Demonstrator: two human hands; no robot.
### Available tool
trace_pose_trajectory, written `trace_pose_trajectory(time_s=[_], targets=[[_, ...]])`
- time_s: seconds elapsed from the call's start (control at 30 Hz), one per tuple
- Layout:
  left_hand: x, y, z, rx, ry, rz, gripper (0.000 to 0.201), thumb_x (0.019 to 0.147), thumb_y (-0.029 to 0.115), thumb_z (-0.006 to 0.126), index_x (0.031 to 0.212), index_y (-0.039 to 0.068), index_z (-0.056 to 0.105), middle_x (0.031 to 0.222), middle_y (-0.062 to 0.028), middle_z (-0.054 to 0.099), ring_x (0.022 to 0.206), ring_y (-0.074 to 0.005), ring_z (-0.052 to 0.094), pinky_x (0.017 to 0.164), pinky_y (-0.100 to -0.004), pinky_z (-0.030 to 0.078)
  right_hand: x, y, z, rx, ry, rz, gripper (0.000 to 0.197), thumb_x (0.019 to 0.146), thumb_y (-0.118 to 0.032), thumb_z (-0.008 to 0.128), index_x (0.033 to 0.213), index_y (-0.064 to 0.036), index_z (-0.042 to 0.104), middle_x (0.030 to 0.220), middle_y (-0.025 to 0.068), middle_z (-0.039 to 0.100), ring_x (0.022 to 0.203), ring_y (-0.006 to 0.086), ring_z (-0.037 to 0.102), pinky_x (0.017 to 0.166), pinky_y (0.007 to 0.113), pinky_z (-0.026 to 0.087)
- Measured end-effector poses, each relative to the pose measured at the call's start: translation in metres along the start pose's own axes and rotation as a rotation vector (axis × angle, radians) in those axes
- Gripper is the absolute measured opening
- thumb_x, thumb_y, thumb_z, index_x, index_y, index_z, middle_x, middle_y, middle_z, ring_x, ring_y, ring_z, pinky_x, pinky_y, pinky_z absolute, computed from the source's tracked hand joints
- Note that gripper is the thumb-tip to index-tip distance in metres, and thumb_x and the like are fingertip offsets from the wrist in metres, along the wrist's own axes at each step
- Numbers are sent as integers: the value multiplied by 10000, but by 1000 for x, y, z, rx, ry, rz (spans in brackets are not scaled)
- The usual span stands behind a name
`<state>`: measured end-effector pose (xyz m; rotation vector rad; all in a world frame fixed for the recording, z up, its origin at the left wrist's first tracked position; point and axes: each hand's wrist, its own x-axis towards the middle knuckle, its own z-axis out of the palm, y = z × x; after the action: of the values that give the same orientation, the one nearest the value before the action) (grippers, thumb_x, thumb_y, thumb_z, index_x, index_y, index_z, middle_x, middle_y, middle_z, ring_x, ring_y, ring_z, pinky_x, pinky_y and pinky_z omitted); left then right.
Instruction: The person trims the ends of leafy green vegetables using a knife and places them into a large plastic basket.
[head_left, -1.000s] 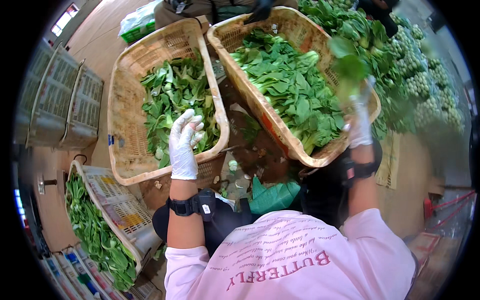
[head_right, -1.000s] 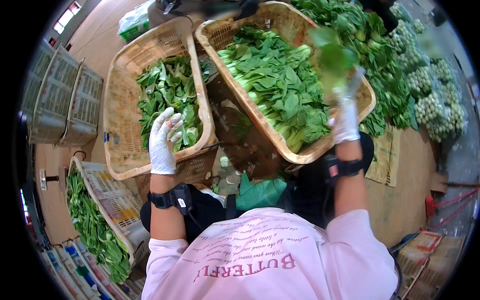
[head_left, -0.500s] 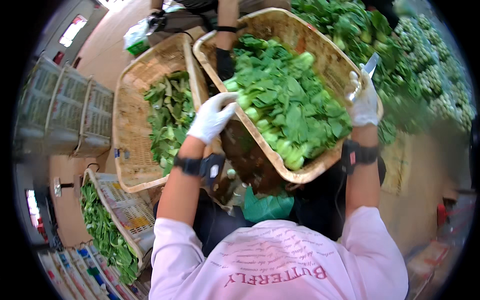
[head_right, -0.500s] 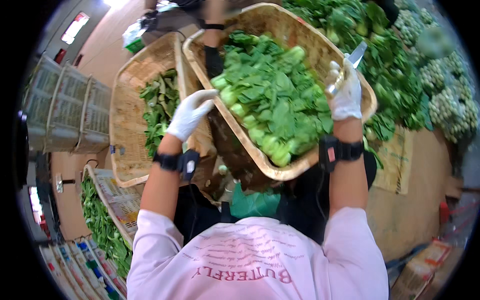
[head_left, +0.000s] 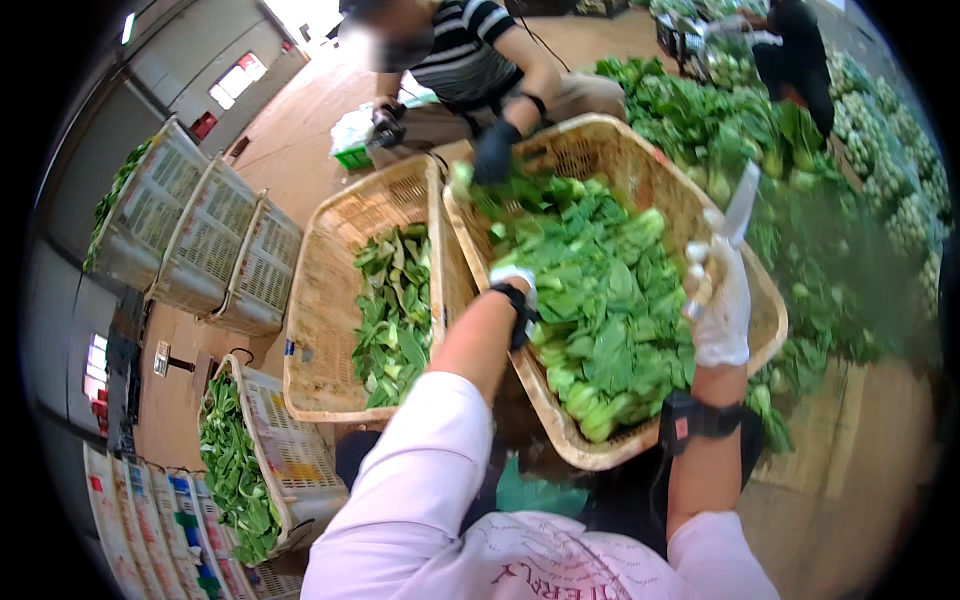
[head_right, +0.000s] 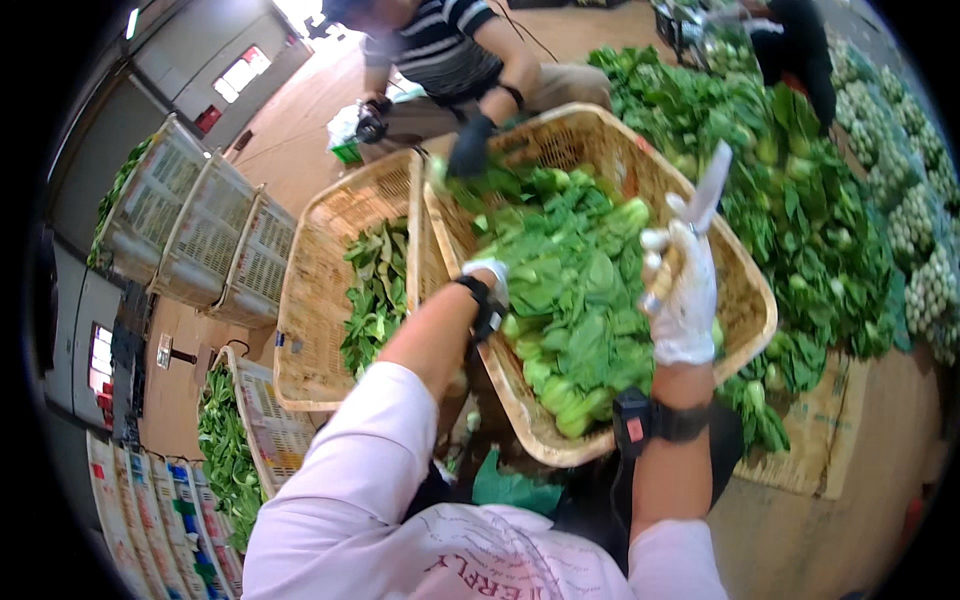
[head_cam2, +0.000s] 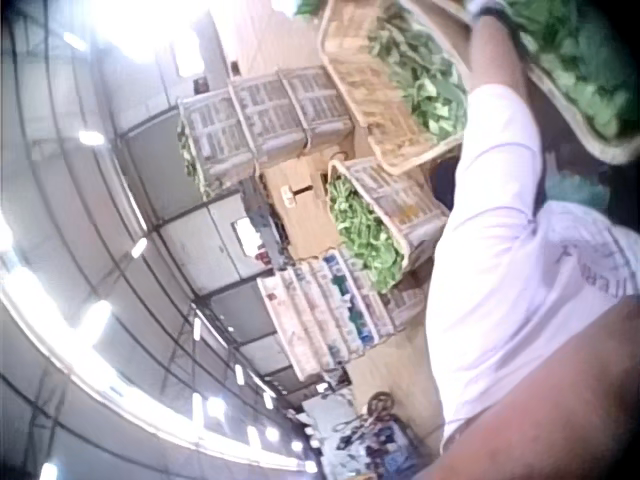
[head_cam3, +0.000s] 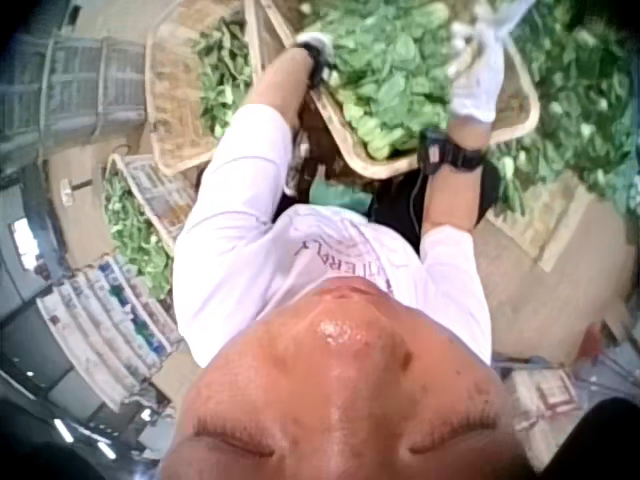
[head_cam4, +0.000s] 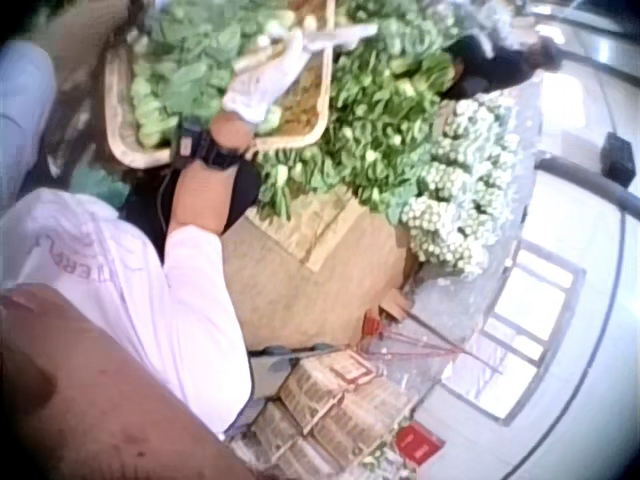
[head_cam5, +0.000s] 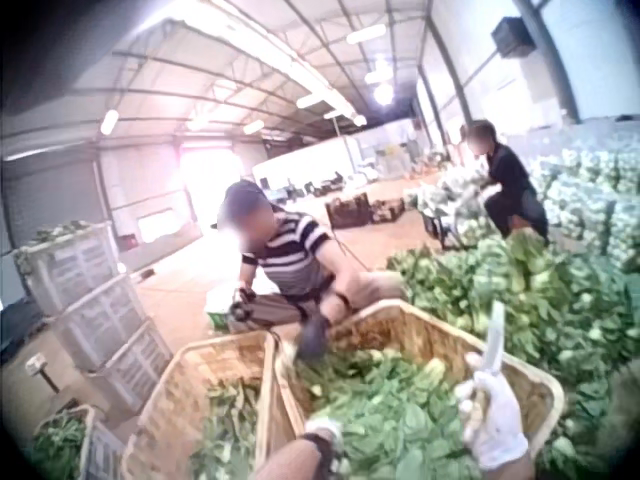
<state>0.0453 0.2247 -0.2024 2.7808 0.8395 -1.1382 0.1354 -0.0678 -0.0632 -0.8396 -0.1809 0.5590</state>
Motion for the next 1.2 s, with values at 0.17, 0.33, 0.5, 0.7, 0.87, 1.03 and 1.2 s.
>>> trace_pose_trajectory(time_s=[0.17, 0.33, 0.5, 0.7, 0.87, 1.03, 1.2], targets=[[-53, -16, -12, -480, 395, 225, 661, 615, 304, 776, 1181, 33, 568, 1143, -246, 570, 1017, -357, 590, 877, -369, 489, 10, 18, 0, 63, -71, -30, 332, 908, -213, 571, 1195, -53, 519, 765, 42, 627, 532, 58, 529, 429, 165, 411], [-187, -13, -17, -522, 788, 520, 539, 630, 161, 741, 1136, 68, 580, 1082, -189, 501, 1027, -347, 528, 922, -352, 436, -6, 41, 37, -605, -168, -167, 306, 850, -236, 681, 1060, -33, 591, 897, 30, 638, 746, 77, 595, 610, 202, 463], [-264, -25, 27, -1115, 1081, 690, 681, 661, 206, 829, 1229, 15, 506, 1262, -113, 515, 1120, -220, 519, 946, -350, 429, -44, 93, 73, -537, -790, 69, 363, 837, -243, 715, 1097, -25, 583, 922, -6, 572, 870, 65, 520, 796, 208, 432], [-261, -45, 91, -1885, 812, 549, 679, 800, 395, 734, 1298, 28, 453, 1236, -84, 530, 1143, -171, 497, 979, -314, 402, -100, 185, 96, -473, -618, -87, 358, 799, -196, 750, 1039, -7, 561, 839, 17, 535, 767, 91, 486, 701, 254, 438], [-268, -78, 149, -1694, 949, 380, 579, 734, 116, 781, 1230, 30, 494, 1082, -55, 607, 952, -144, 591, 838, -273, 486, -121, 180, 117, -760, -783, -463, 176, 824, -152, 669, 966, -64, 612, 1086, 133, 644, 866, 244, 646, 705, 304, 499], [-275, -115, 171, -1502, 928, 237, 463, 735, 95, 741, 1155, 22, 559, 1044, -74, 634, 948, -151, 604, 840, -303, 489, -128, 193, 143, -1333, -792, -1006, 149, 777, -146, 657, 921, -158, 619, 758, 25, 586, 634, 210, 606, 512, 325, 470], [-302, -125, 165, -1444, 980, 88, 407, 730, 103, 746, 1102, 28, 598, 1027, -68, 652, 933, -172, 613, 860, -299, 475, -134, 224, 176, -1420, -903, -1152, 127, 747, -155, 624, 735, -145, 498, 631, 23, 464, 569, 192, 566, 467, 318, 446]])
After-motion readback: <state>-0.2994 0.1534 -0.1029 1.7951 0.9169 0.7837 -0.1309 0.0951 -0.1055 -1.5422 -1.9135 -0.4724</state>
